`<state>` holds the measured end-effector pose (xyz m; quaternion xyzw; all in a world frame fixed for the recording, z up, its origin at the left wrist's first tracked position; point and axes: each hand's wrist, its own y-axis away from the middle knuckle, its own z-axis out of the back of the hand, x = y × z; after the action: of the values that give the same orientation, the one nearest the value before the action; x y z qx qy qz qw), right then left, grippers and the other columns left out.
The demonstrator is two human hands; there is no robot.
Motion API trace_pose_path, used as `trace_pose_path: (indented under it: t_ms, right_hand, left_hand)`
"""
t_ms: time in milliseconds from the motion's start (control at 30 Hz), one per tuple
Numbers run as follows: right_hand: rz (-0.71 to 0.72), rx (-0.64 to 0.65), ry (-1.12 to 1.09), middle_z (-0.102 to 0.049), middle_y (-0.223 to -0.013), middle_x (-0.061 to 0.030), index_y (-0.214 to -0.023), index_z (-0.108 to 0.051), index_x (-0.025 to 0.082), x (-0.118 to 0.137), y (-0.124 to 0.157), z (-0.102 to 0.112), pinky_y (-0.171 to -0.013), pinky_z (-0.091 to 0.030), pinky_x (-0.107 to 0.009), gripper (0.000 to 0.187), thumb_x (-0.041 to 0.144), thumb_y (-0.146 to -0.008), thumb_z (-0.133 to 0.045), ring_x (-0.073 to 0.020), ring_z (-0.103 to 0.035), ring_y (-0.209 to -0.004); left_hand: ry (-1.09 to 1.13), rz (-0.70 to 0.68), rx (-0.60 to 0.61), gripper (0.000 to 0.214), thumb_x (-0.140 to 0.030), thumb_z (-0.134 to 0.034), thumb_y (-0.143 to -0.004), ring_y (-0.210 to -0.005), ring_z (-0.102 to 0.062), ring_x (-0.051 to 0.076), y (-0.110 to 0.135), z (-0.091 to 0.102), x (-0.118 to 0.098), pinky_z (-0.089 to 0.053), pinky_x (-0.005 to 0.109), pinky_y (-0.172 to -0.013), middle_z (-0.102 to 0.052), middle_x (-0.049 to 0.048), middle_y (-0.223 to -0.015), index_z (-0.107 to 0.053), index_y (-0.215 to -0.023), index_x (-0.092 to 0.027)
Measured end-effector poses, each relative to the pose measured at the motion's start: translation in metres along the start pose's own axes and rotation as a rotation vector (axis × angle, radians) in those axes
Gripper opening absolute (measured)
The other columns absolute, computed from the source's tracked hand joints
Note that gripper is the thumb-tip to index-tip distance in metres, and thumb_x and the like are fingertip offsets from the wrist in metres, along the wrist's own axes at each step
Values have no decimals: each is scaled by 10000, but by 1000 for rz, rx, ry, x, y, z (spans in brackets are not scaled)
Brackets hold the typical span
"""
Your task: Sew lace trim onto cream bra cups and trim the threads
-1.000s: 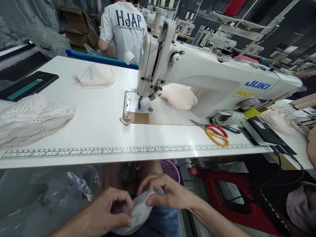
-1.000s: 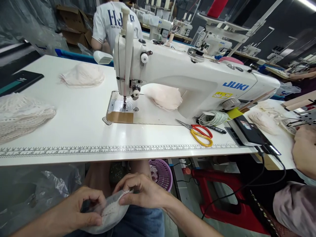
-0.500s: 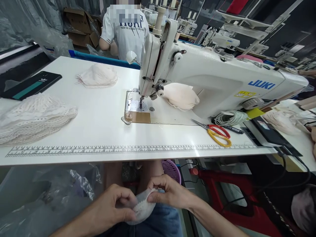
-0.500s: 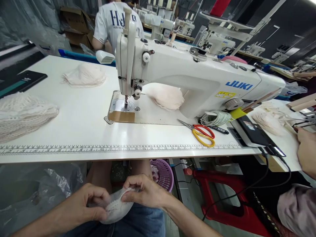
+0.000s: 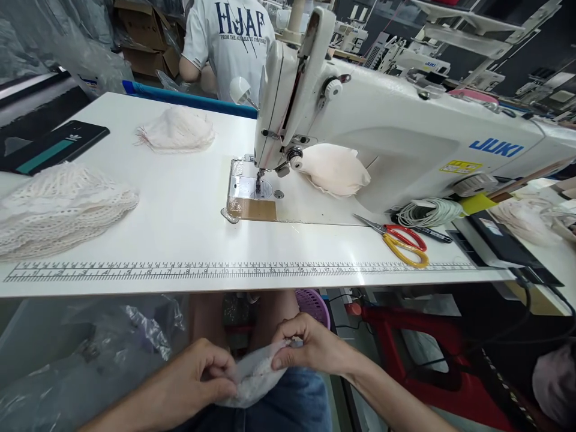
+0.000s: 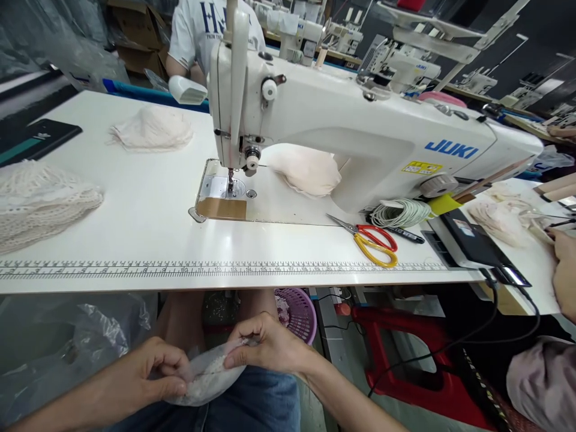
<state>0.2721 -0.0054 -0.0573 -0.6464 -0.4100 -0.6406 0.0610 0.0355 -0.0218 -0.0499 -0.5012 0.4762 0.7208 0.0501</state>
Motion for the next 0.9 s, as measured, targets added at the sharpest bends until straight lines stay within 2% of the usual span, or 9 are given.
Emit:
trace_pose_path:
  t_ms: [167, 267, 500, 700, 800, 900]
  right_hand:
    - [30, 23, 33, -652, -682, -7, -749, -714, 140, -3, 3, 3, -626, -450, -222, 280, 407, -677, -761, -111, -580, -629]
    - [16, 23, 37, -648, -673, -2, -744, -711, 144, -4, 4, 2, -626, -451, -228, 294, 425, -669, -760, -115, -580, -627]
    - [-48, -5, -33, -621, -621, 14, -713, -706, 151, -8, 3, 2, -598, -429, -212, 235, 363, -649, -785, -94, -537, -582]
    - [-72, -11, -43, -642, -632, 3, -713, -709, 159, -7, 2, 0, -599, -425, -229, 237, 376, -652, -782, -109, -555, -597]
    - [-84, -16, -44, -642, -634, 3, -712, -707, 159, -6, 2, -2, -599, -423, -234, 239, 378, -650, -782, -109, -554, -598]
    - [-97, -42, -47, -641, -651, -1, -714, -703, 154, -8, 3, -2, -596, -417, -234, 253, 388, -653, -779, -110, -550, -606]
  left_hand:
    - [-12, 15, 73, 190, -265, -557, -763, -586, -402, 109, 4, 1, -2, -270, 188, -530, -470, -44, -580, -709, -732, -155]
    - [-27, -8, 104, 219, -277, -539, -794, -577, -378, 104, 6, 3, -7, -259, 189, -519, -449, -43, -573, -709, -735, -152]
    - [73, -84, 199, 221, -192, -518, -783, -620, -424, 105, 6, 9, -6, -313, 178, -572, -536, -27, -646, -729, -840, -164]
    - [149, -122, 227, 262, -311, -527, -831, -646, -451, 128, 8, 11, 5, -353, 205, -609, -586, 10, -715, -722, -924, -163]
    - [189, -136, 230, 250, -312, -575, -798, -602, -415, 112, 6, 9, 6, -332, 196, -570, -541, -9, -657, -713, -921, -145]
    - [157, -133, 176, 167, -246, -642, -711, -575, -368, 96, 2, 3, 8, -273, 184, -529, -458, -46, -593, -706, -815, -132]
